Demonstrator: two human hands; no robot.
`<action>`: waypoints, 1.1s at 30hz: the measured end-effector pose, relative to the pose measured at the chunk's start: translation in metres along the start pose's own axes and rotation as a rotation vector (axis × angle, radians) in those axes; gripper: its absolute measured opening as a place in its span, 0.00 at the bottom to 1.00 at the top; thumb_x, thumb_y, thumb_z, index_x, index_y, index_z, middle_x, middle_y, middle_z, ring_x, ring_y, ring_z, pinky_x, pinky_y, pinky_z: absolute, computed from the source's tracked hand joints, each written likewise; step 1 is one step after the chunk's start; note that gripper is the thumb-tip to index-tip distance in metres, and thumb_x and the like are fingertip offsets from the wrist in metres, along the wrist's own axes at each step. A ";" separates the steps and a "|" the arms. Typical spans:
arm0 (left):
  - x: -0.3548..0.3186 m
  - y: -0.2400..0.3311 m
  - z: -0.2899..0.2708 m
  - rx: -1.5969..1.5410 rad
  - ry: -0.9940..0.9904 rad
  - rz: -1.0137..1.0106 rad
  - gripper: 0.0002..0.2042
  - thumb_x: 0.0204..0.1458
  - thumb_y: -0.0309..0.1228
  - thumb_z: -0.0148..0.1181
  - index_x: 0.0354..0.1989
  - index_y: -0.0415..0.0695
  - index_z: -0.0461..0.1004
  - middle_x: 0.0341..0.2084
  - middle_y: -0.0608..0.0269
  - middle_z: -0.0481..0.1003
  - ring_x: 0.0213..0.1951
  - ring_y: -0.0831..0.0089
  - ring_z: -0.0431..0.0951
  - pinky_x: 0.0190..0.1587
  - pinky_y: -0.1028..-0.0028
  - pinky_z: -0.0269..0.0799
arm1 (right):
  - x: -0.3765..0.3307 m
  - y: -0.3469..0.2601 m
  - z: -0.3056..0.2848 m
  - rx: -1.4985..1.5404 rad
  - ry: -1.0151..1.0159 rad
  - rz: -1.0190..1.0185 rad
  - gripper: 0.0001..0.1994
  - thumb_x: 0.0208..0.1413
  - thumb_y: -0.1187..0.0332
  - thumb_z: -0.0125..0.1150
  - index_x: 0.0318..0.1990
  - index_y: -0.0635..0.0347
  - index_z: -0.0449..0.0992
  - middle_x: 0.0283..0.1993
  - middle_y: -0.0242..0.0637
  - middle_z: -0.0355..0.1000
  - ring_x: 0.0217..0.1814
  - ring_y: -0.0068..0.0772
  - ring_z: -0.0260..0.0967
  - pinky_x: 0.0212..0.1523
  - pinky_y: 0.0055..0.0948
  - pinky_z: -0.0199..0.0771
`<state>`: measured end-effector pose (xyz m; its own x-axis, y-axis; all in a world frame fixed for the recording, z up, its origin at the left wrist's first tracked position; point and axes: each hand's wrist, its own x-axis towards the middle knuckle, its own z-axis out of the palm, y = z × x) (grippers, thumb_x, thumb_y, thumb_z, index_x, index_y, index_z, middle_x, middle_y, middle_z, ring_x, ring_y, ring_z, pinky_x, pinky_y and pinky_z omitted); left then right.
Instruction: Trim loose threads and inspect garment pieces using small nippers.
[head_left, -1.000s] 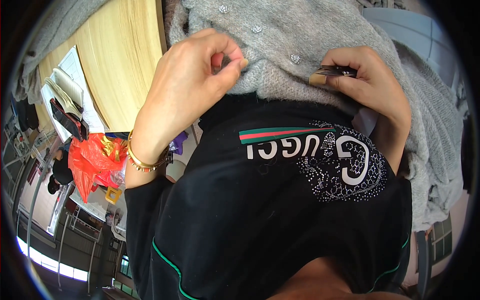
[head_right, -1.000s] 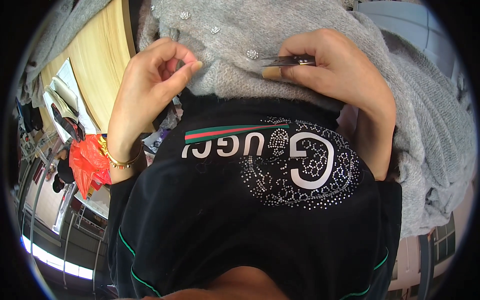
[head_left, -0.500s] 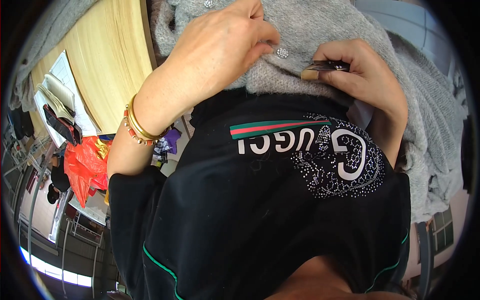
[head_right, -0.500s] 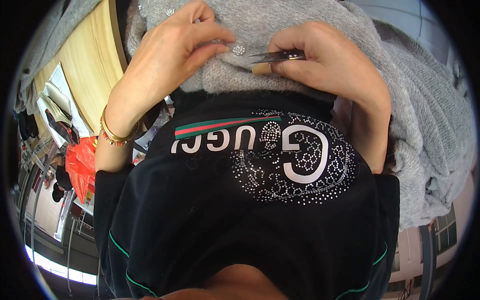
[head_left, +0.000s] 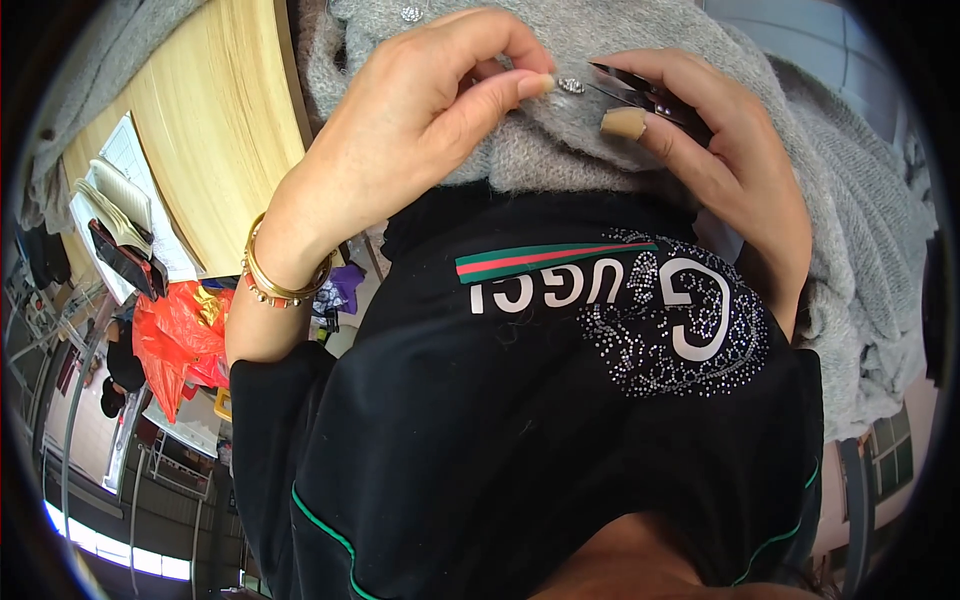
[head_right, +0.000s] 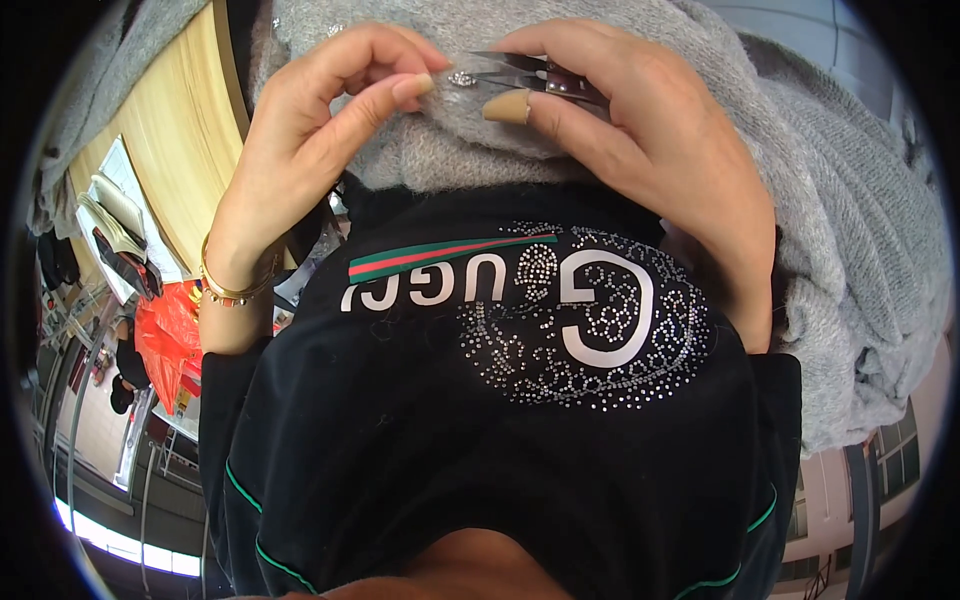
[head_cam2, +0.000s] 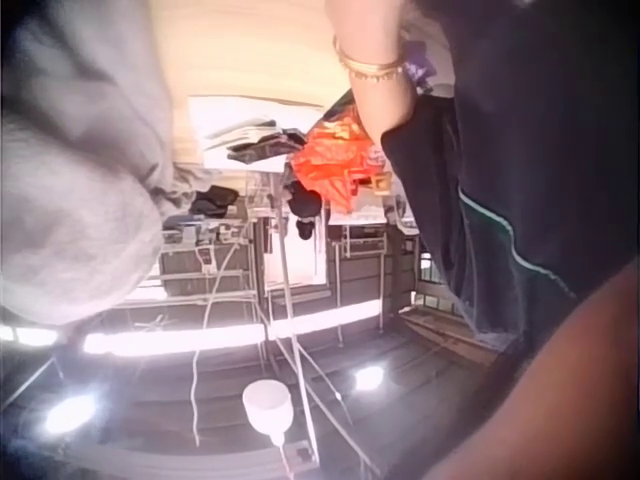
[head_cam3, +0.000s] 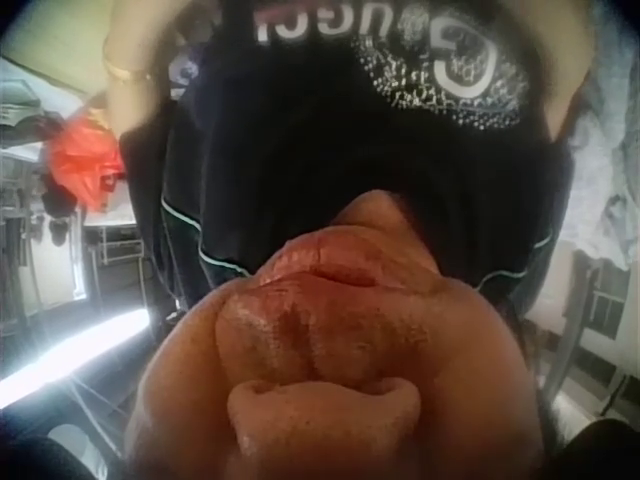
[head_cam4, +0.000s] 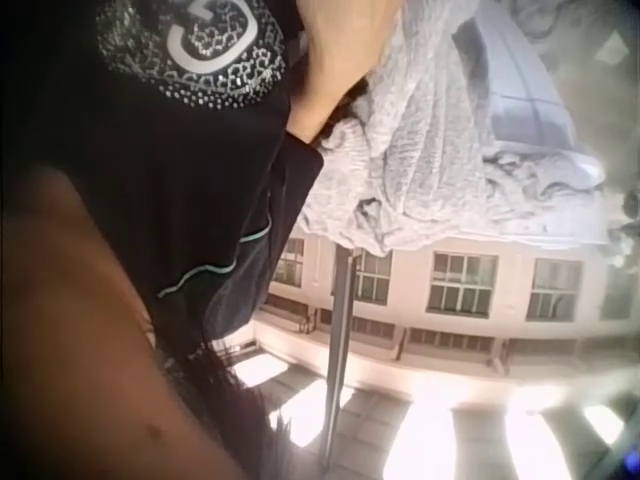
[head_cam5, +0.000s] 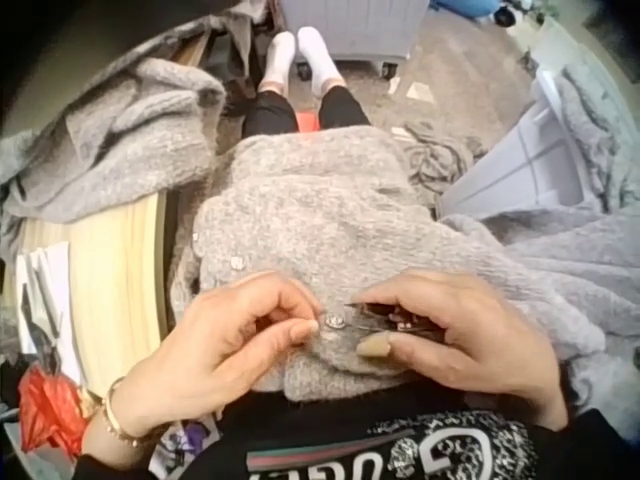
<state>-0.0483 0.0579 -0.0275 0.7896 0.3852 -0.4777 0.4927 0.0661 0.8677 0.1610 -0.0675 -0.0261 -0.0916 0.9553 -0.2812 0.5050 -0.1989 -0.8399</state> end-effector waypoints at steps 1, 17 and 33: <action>-0.003 0.001 0.001 0.000 0.006 0.000 0.06 0.62 0.28 0.55 0.39 0.37 0.73 0.32 0.62 0.74 0.33 0.78 0.73 0.37 0.78 0.69 | 0.000 -0.004 0.001 -0.001 -0.003 -0.005 0.19 0.55 0.71 0.63 0.55 0.62 0.75 0.38 0.33 0.72 0.36 0.23 0.67 0.39 0.22 0.67; 0.040 -0.060 0.018 -0.338 -0.004 1.110 0.07 0.66 0.28 0.52 0.44 0.37 0.71 0.32 0.69 0.73 0.34 0.85 0.70 0.38 0.83 0.67 | 0.000 -0.015 -0.004 -0.131 0.012 -0.063 0.17 0.50 0.75 0.64 0.50 0.65 0.79 0.29 0.33 0.66 0.31 0.26 0.64 0.33 0.25 0.62; -0.013 0.002 0.006 -0.246 0.080 -0.010 0.07 0.65 0.27 0.52 0.45 0.35 0.71 0.32 0.68 0.72 0.28 0.87 0.66 0.27 0.84 0.62 | 0.006 -0.015 -0.006 -0.081 -0.027 -0.004 0.13 0.54 0.75 0.59 0.47 0.67 0.79 0.30 0.34 0.67 0.33 0.27 0.64 0.35 0.26 0.61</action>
<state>-0.0550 0.0476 -0.0204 0.7489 0.4546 -0.4822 0.3888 0.2880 0.8752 0.1579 -0.0573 -0.0131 -0.1159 0.9496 -0.2913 0.5720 -0.1759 -0.8012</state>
